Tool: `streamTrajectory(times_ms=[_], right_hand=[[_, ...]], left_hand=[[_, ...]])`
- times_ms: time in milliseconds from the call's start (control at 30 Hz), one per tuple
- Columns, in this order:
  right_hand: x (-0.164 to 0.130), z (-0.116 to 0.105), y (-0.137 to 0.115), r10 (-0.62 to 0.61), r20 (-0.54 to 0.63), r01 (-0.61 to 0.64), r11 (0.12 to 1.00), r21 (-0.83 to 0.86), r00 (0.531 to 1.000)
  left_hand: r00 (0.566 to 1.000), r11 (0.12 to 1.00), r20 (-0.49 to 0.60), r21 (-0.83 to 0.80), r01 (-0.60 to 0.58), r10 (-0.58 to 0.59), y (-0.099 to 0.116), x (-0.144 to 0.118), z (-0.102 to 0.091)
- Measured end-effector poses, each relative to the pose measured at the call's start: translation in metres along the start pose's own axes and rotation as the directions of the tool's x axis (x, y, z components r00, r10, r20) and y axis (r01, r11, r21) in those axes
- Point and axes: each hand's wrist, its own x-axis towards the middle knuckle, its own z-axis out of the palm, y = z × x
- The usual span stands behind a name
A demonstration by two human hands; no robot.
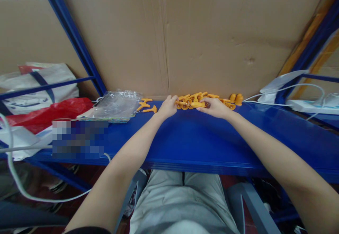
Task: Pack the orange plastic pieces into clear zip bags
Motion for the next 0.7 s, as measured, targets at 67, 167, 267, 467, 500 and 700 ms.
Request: streamTrajectory(times_ms=[67, 167, 267, 467, 500, 700], right_hand=[[0.0, -0.001, 0.0, 0.014, -0.007, -0.014, 1.0, -0.016, 1.0], [0.001, -0.003, 0.003, -0.006, -0.005, 0.005, 1.0, -0.025, 1.0], [0.002, -0.003, 0.007, -0.032, -0.023, 0.031, 0.999, -0.034, 0.999], [0.004, -0.003, 0.01, -0.05, -0.03, 0.047, 0.994, -0.099, 0.998], [0.004, -0.004, 0.01, -0.052, -0.024, 0.049, 0.992, -0.112, 0.998], [0.003, -0.005, 0.015, -0.071, 0.007, 0.071, 0.984, -0.166, 0.997]], left_hand=[[0.999, 0.999, -0.011, 0.002, -0.041, 0.041, 0.005, -0.001, -0.002], [0.996, 0.996, 0.001, 0.014, -0.085, 0.085, 0.016, -0.004, -0.006], [0.997, 0.998, 0.04, 0.017, -0.067, 0.066, 0.025, -0.008, -0.011], [0.993, 0.996, 0.094, -0.047, -0.073, 0.077, 0.03, -0.007, -0.013], [0.991, 0.994, 0.09, -0.061, -0.089, 0.094, 0.03, -0.007, -0.013], [0.985, 0.986, 0.091, -0.088, -0.14, 0.148, 0.031, -0.009, -0.016]])
